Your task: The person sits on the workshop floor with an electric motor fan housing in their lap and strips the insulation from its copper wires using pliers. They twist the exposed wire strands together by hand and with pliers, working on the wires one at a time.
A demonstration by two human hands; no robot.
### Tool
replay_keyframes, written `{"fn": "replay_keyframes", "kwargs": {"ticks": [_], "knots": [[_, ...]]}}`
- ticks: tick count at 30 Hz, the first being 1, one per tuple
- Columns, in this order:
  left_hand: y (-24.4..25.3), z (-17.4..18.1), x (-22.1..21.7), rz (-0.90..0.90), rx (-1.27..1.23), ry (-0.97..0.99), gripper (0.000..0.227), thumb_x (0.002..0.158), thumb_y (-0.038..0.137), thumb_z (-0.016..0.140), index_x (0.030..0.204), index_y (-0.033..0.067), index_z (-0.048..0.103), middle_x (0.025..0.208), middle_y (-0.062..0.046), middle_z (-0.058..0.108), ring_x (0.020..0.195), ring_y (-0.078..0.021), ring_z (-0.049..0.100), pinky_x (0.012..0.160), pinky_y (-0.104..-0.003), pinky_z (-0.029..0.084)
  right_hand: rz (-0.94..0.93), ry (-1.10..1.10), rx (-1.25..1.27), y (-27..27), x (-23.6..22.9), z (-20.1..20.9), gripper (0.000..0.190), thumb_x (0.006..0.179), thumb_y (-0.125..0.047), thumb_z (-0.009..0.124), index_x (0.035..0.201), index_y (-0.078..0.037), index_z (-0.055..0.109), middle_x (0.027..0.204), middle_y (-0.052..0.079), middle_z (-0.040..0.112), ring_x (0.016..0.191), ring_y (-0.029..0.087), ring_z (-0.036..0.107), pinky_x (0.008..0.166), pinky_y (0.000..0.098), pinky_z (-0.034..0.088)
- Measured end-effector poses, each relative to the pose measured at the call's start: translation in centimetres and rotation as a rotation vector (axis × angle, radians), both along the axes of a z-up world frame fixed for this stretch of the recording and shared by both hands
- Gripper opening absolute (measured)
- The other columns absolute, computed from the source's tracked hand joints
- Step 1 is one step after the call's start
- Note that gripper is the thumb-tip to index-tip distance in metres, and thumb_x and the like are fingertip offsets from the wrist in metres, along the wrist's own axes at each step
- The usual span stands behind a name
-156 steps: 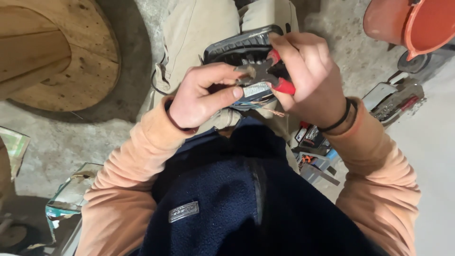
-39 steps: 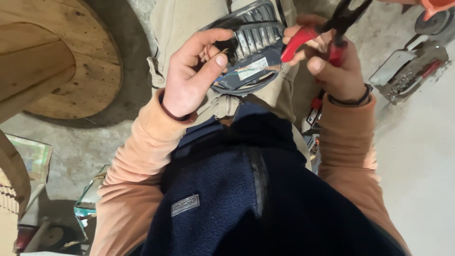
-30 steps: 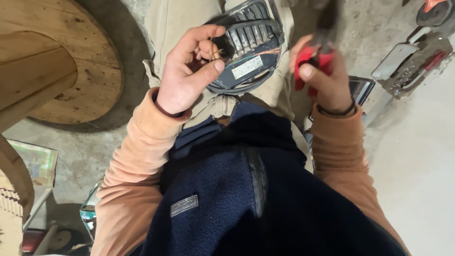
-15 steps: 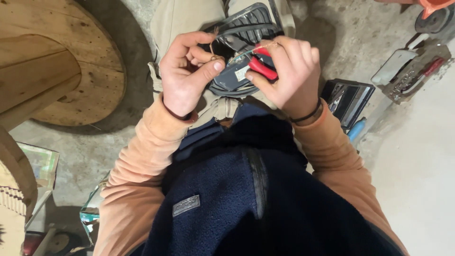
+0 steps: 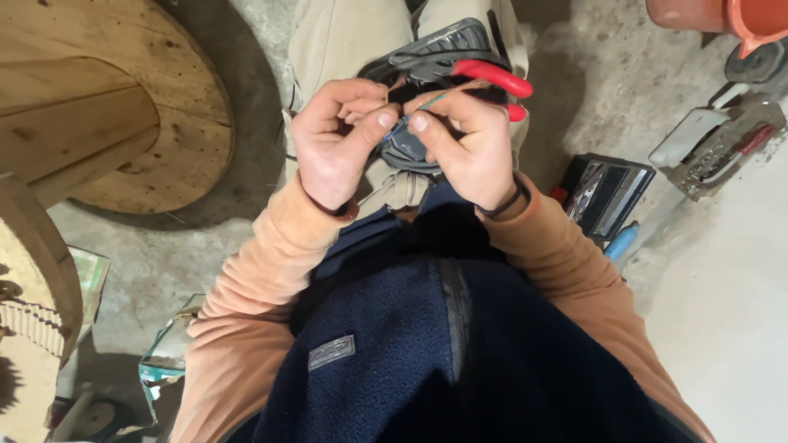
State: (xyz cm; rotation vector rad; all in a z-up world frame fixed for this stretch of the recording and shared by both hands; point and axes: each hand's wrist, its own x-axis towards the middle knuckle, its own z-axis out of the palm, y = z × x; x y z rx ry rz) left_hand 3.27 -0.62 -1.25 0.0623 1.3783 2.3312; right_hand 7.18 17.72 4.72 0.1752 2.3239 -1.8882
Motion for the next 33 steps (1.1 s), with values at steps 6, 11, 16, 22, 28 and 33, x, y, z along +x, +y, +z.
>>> {"fn": "replay_keyframes", "kwargs": {"ticks": [6,11,16,22,28,33], "knots": [[-0.2,0.7,-0.7,-0.019,-0.037,0.004,0.012,0.106,0.000,0.070,0.117,-0.0004,0.063,0.096,-0.002,0.068,0.083,-0.0056,0.060,0.077,-0.022,0.050,-0.135,-0.118,-0.143,-1.1,0.9,-1.4,0.012,0.107,-0.007,0.063,0.111,0.003,0.068,0.094,0.003,0.069,0.072,0.005,0.060,0.066,0.0206,0.049],[0.8,0.6,-0.7,0.016,0.015,0.003,0.009,0.110,0.007,0.062,0.117,0.0037,0.058,0.094,0.005,0.058,0.080,-0.0020,0.048,0.074,-0.019,0.041,-0.057,0.139,-0.067,-1.8,0.5,-1.7,0.004,0.108,-0.003,0.065,0.109,0.001,0.065,0.103,0.007,0.071,0.090,0.012,0.068,0.080,0.0250,0.056],[1.4,0.6,-0.2,0.061,-0.003,0.020,0.007,0.112,0.007,0.060,0.117,0.0043,0.057,0.094,0.006,0.055,0.080,-0.0016,0.046,0.073,-0.018,0.040,-0.074,0.191,-0.064,-2.8,0.4,-2.1,0.014,0.102,-0.002,0.070,0.112,0.003,0.062,0.116,0.011,0.067,0.107,0.016,0.063,0.097,0.0304,0.052],[1.9,0.1,0.4,0.109,-0.038,0.045,0.006,0.114,0.009,0.057,0.117,0.0042,0.055,0.096,0.005,0.054,0.081,-0.0017,0.045,0.074,-0.018,0.039,-0.140,0.160,-0.163,-3.2,0.9,-3.2,0.011,0.103,-0.001,0.071,0.110,0.002,0.063,0.112,0.009,0.068,0.101,0.014,0.063,0.093,0.0283,0.052],[2.2,0.3,0.2,0.155,-0.025,0.065,0.008,0.116,0.012,0.053,0.119,0.0051,0.053,0.094,0.003,0.053,0.077,-0.0023,0.044,0.070,-0.018,0.039,-0.116,0.186,-0.087,-3.0,0.7,-2.7,0.009,0.102,0.000,0.071,0.107,0.002,0.064,0.107,0.010,0.070,0.098,0.016,0.066,0.089,0.0284,0.054],[1.9,0.3,-0.6,0.164,-0.012,0.036,0.008,0.116,0.014,0.052,0.119,0.0060,0.051,0.089,0.003,0.051,0.069,-0.0027,0.043,0.061,-0.019,0.038,-0.069,0.193,-0.031,-2.9,0.4,-2.3,0.009,0.100,-0.001,0.072,0.105,0.002,0.065,0.107,0.012,0.072,0.096,0.017,0.068,0.089,0.0294,0.054]]}}
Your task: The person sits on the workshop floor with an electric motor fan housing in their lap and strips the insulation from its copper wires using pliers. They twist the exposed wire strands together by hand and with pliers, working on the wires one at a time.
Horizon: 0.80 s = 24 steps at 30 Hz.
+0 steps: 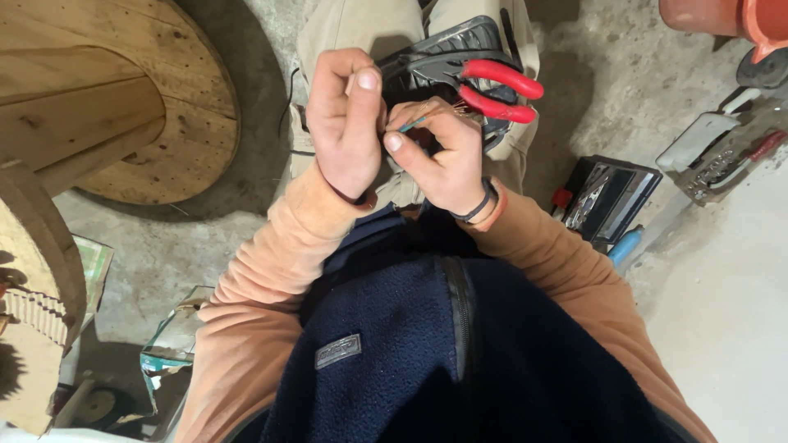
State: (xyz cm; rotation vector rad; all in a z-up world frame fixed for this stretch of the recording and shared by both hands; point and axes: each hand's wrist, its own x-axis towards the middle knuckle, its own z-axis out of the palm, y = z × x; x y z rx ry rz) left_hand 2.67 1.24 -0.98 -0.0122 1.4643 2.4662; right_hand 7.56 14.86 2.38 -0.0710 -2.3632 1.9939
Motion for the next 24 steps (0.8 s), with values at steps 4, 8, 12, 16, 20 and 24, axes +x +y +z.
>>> {"fn": "replay_keyframes", "kwargs": {"ticks": [4,8,12,16,20,24], "knots": [[-0.5,0.5,-1.3,-0.044,-0.047,0.001,0.010,0.117,0.015,0.053,0.115,0.0054,0.052,0.084,0.003,0.051,0.064,-0.0032,0.044,0.057,-0.019,0.037,0.011,-0.003,-0.011,0.1,0.0,-0.1,0.009,0.099,-0.002,0.073,0.104,0.003,0.066,0.106,0.013,0.071,0.097,0.019,0.069,0.090,0.0301,0.055],[-1.8,1.3,-3.0,-0.091,0.025,-0.024,0.013,0.117,0.021,0.054,0.119,0.0078,0.051,0.086,0.001,0.060,0.066,-0.0053,0.051,0.061,-0.021,0.042,0.019,0.004,-0.061,0.2,0.0,-0.3,0.010,0.101,-0.001,0.073,0.104,0.004,0.065,0.106,0.014,0.070,0.101,0.021,0.070,0.094,0.0321,0.056],[-4.2,3.6,-4.1,-0.135,0.031,-0.017,0.019,0.115,0.025,0.055,0.126,0.0114,0.047,0.094,-0.001,0.070,0.080,-0.0072,0.060,0.073,-0.021,0.047,0.011,-0.012,-0.100,0.6,0.1,-0.7,0.010,0.100,-0.002,0.073,0.103,0.005,0.065,0.105,0.013,0.070,0.100,0.021,0.071,0.093,0.0315,0.057],[-5.8,2.3,-2.0,-0.343,-0.207,0.077,0.022,0.111,0.012,0.066,0.128,0.0042,0.054,0.099,-0.001,0.067,0.087,-0.0070,0.060,0.080,-0.021,0.050,-0.008,-0.045,-0.149,0.7,0.1,-1.1,0.010,0.100,-0.002,0.074,0.104,0.005,0.068,0.106,0.014,0.071,0.100,0.020,0.069,0.092,0.0306,0.056],[-5.5,2.6,-1.2,-0.461,-0.376,0.225,0.021,0.105,0.002,0.074,0.122,0.0020,0.062,0.098,-0.002,0.068,0.083,-0.0063,0.060,0.079,-0.022,0.051,-0.012,-0.049,-0.177,1.0,0.4,-1.3,0.013,0.104,-0.006,0.071,0.109,0.005,0.068,0.110,0.013,0.072,0.101,0.018,0.069,0.095,0.0305,0.056],[-5.3,3.8,-0.9,-0.477,-0.411,0.229,0.032,0.100,0.001,0.077,0.127,0.0015,0.059,0.096,-0.001,0.065,0.082,-0.0058,0.058,0.078,-0.022,0.051,-0.025,-0.076,-0.201,1.0,0.8,-1.8,0.016,0.106,-0.011,0.069,0.111,0.004,0.067,0.110,0.011,0.072,0.101,0.015,0.067,0.095,0.0290,0.056]]}}
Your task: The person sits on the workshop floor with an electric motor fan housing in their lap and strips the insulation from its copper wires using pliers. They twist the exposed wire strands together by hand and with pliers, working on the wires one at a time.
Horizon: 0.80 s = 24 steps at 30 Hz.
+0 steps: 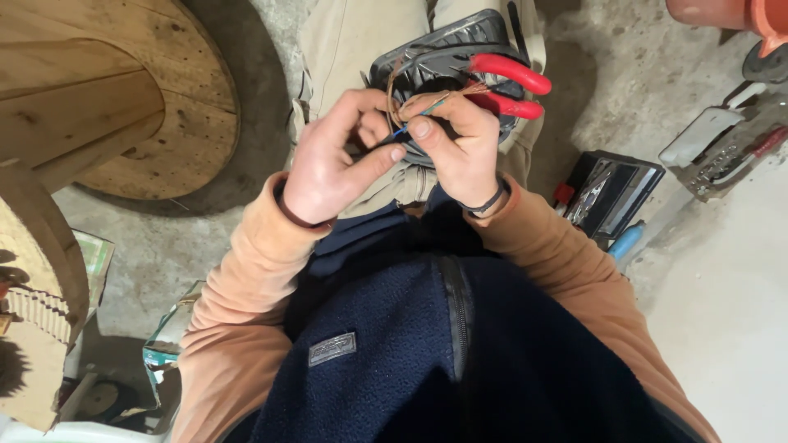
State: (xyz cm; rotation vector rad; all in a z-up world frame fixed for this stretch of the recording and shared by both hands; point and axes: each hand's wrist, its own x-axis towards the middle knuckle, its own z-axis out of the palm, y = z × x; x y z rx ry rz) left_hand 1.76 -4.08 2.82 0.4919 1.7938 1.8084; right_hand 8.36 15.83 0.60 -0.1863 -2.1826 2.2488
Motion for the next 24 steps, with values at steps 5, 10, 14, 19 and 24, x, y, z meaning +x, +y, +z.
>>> {"fn": "replay_keyframes", "kwargs": {"ticks": [5,10,14,19,24], "knots": [[-0.7,-0.8,1.3,0.081,-0.029,-0.094,0.044,0.099,-0.001,0.075,0.138,0.0009,0.054,0.086,0.001,0.064,0.075,-0.0059,0.055,0.071,-0.020,0.047,-0.041,-0.044,-0.045,0.1,0.1,0.0,0.022,0.108,-0.019,0.068,0.113,0.003,0.069,0.109,0.008,0.073,0.098,0.012,0.066,0.092,0.0264,0.054],[-3.9,-2.5,2.6,0.184,0.110,-0.097,0.048,0.104,-0.005,0.071,0.147,0.0026,0.049,0.091,-0.004,0.067,0.079,-0.0083,0.061,0.074,-0.021,0.051,-0.088,-0.088,-0.103,0.2,0.2,-1.0,0.025,0.107,-0.022,0.069,0.113,0.002,0.067,0.107,0.007,0.073,0.090,0.009,0.061,0.085,0.0243,0.051],[-4.6,-2.2,3.1,0.285,0.264,-0.141,0.062,0.110,-0.006,0.064,0.161,0.0073,0.031,0.099,-0.011,0.070,0.080,-0.0117,0.066,0.072,-0.023,0.056,-0.068,-0.054,-0.095,0.2,0.1,-0.9,0.025,0.109,-0.022,0.068,0.115,0.001,0.067,0.109,0.006,0.073,0.095,0.009,0.063,0.089,0.0250,0.052],[-0.6,0.9,1.9,0.279,0.370,-0.226,0.081,0.104,-0.002,0.063,0.161,0.0115,0.007,0.110,-0.015,0.073,0.079,-0.0123,0.068,0.073,-0.025,0.059,-0.081,-0.090,-0.077,-0.1,0.3,-1.1,0.022,0.107,-0.020,0.070,0.113,0.001,0.068,0.105,0.006,0.072,0.090,0.008,0.061,0.084,0.0242,0.051],[1.8,-2.0,3.5,0.195,0.472,-0.448,0.043,0.109,0.003,0.061,0.144,0.0029,0.036,0.104,-0.014,0.073,0.080,-0.0124,0.066,0.074,-0.024,0.056,-0.077,-0.003,-0.147,-0.1,0.5,-1.9,0.016,0.108,-0.013,0.069,0.107,0.000,0.061,0.110,0.008,0.072,0.101,0.013,0.069,0.094,0.0289,0.057]]}}
